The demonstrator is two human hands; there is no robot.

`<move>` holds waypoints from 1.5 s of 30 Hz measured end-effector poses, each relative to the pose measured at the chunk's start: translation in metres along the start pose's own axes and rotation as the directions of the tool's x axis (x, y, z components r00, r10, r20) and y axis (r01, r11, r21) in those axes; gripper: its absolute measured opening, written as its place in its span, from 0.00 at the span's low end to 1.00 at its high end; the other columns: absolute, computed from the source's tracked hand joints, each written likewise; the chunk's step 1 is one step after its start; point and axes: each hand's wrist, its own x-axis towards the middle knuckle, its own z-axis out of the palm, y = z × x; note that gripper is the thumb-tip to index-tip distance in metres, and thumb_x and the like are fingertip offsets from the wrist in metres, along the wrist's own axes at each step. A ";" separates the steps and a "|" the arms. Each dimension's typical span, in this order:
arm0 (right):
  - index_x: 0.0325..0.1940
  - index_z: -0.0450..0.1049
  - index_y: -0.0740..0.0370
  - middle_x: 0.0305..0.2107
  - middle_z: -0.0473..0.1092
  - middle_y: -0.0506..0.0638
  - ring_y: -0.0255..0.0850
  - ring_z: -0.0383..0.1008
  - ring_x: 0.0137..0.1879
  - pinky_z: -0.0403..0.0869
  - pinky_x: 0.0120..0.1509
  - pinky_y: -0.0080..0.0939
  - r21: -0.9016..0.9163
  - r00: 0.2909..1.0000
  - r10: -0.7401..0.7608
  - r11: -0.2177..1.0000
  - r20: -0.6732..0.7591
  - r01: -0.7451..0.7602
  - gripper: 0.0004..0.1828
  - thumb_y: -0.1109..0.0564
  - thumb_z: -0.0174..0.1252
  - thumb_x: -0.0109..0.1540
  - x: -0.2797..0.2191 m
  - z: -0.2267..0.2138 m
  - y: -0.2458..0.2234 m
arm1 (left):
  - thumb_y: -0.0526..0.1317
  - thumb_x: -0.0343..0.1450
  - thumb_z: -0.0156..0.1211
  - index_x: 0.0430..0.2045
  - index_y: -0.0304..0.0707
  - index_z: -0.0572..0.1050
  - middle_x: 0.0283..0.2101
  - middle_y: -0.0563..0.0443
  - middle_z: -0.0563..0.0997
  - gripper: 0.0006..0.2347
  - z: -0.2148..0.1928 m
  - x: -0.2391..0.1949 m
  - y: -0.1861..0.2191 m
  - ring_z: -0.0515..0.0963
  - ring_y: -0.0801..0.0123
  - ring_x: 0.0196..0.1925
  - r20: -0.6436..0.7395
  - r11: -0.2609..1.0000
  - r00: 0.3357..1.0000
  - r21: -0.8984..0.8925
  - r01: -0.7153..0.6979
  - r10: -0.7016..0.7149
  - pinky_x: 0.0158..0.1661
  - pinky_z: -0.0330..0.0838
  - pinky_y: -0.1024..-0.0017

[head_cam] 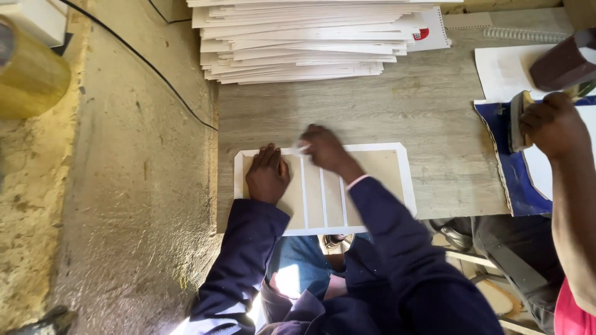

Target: Assembling paper folders by applying adhesive to templates and folding the edges manually.

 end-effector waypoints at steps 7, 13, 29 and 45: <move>0.40 0.79 0.55 0.38 0.74 0.53 0.59 0.78 0.48 0.76 0.49 0.54 0.002 0.999 -0.033 0.999 -0.015 0.033 0.06 0.58 0.70 0.61 0.031 0.011 -0.018 | 0.39 0.69 0.66 0.39 0.46 0.89 0.47 0.50 0.90 0.09 0.001 0.003 0.000 0.89 0.59 0.52 -0.026 1.000 1.000 0.010 0.013 -0.013 0.53 0.83 0.62; 0.41 0.80 0.59 0.40 0.73 0.58 0.64 0.77 0.50 0.76 0.51 0.59 0.085 0.994 -0.050 0.996 0.102 0.042 0.06 0.58 0.69 0.63 0.034 -0.002 -0.043 | 0.38 0.67 0.66 0.36 0.45 0.89 0.44 0.50 0.90 0.08 -0.010 0.004 0.004 0.90 0.58 0.49 -0.015 1.000 1.000 -0.009 0.001 -0.001 0.53 0.83 0.62; 0.70 0.73 0.68 0.61 0.71 0.73 0.69 0.70 0.71 0.68 0.74 0.65 0.157 0.993 0.112 0.982 -0.031 -0.105 0.33 0.43 0.66 0.68 0.106 0.016 -0.091 | 0.58 0.74 0.62 0.26 0.49 0.85 0.28 0.48 0.87 0.16 -0.107 -0.022 0.044 0.89 0.48 0.38 0.639 0.919 0.754 -0.189 0.347 -0.153 0.40 0.83 0.54; 0.36 0.74 0.50 0.34 0.77 0.44 0.42 0.74 0.41 0.68 0.47 0.43 -0.053 0.891 0.096 0.995 0.444 -0.081 0.17 0.38 0.61 0.68 -0.035 -0.117 -0.083 | 0.31 0.68 0.74 0.47 0.41 0.86 0.43 0.49 0.92 0.14 -0.160 -0.120 0.066 0.88 0.66 0.42 0.464 -0.229 0.089 -0.583 0.779 -0.881 0.45 0.84 0.69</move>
